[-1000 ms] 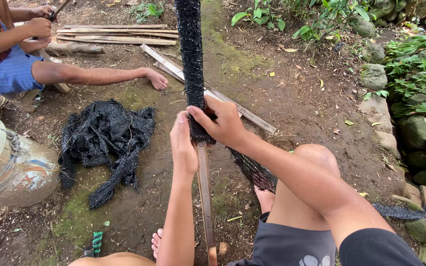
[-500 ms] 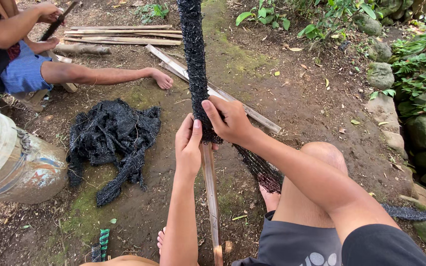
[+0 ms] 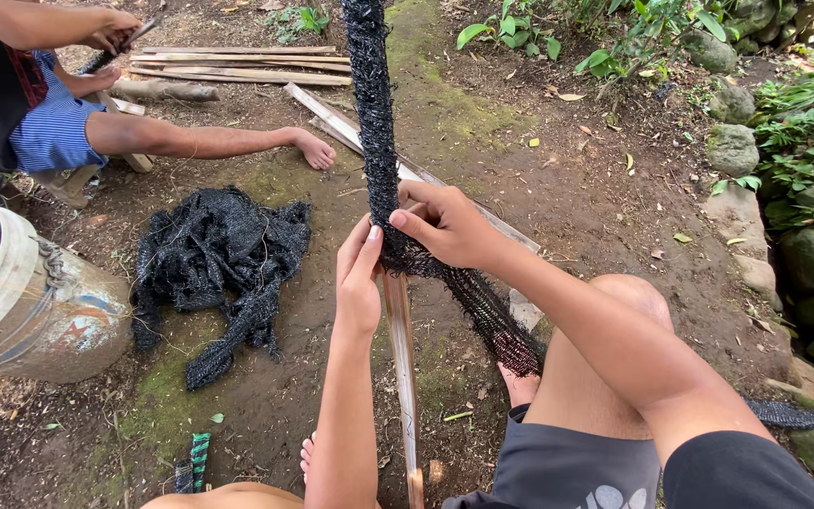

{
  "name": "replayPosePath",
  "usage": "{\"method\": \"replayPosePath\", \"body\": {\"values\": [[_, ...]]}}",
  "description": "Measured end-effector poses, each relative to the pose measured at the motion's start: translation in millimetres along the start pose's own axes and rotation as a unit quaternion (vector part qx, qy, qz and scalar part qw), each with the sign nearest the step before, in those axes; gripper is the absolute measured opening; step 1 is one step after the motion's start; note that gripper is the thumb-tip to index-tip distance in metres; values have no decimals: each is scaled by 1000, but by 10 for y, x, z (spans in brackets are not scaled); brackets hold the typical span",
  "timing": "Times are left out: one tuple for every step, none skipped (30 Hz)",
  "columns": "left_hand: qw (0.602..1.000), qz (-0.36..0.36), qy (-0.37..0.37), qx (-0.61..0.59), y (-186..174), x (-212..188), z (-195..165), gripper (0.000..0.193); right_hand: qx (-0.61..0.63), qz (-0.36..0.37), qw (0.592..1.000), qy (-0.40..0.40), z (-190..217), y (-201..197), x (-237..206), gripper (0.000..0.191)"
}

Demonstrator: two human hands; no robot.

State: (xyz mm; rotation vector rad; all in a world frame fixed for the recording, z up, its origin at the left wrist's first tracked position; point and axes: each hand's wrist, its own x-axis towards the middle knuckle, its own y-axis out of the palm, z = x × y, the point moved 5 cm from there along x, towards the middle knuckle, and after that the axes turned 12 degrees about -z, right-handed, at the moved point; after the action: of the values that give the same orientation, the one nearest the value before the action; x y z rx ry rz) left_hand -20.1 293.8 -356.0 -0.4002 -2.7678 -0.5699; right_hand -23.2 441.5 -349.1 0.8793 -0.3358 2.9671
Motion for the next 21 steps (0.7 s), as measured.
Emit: {"method": "replayPosePath", "body": {"values": [[1000,-11,-8,2,6,3,16,41,28,8,999,22,-21,5,-1,29],[1000,-23,-15,4,10,5,30,42,37,11,999,21,-28,6,-3,30],[998,-28,-44,-17,20,3,59,42,45,13,999,20,-31,6,-4,32],[996,-33,-73,-38,29,0,88,42,54,15,998,19,-31,9,-6,33],[992,-37,-101,-59,38,-5,117,42,61,21,998,25,-34,15,-9,34],[992,-35,-99,-75,48,-6,116,41,68,26,997,32,-35,21,-11,34],[991,-34,-98,-90,55,-9,118,41,76,32,996,40,-43,28,-17,35],[989,-33,-97,-105,61,-14,121,40,72,37,996,45,-41,32,-23,34],[989,-38,-93,-106,61,-18,126,40,68,41,996,48,-31,35,-28,32],[989,-43,-88,-107,61,-24,130,39,65,46,995,52,-15,35,-33,31],[990,-47,-83,-108,62,-29,132,39,75,59,994,61,6,40,-40,29],[990,-63,-84,-92,51,-37,142,38,86,72,991,70,28,41,-48,28],[990,-80,-84,-77,36,-46,150,38,97,85,989,78,54,36,-55,28],[990,-96,-84,-62,19,-56,157,38,87,97,988,81,78,26,-61,28],[991,-87,-77,-64,27,-65,148,36,78,109,987,84,101,10,-66,29],[992,-78,-70,-66,33,-73,133,35,68,122,986,86,122,-7,-69,30],[993,-70,-63,-68,40,-83,118,34,48,120,987,91,130,-41,-67,30],[995,-64,-61,-54,39,-90,104,31,28,118,988,96,136,-73,-62,29],[996,-59,-58,-41,43,-96,93,28,7,116,988,102,136,-107,-59,28],[997,-53,-56,-28,45,-98,81,25,-4,109,989,103,141,-139,-51,24],[998,-48,-45,-21,51,-95,63,22,-15,102,989,104,142,-170,-45,21]]}}
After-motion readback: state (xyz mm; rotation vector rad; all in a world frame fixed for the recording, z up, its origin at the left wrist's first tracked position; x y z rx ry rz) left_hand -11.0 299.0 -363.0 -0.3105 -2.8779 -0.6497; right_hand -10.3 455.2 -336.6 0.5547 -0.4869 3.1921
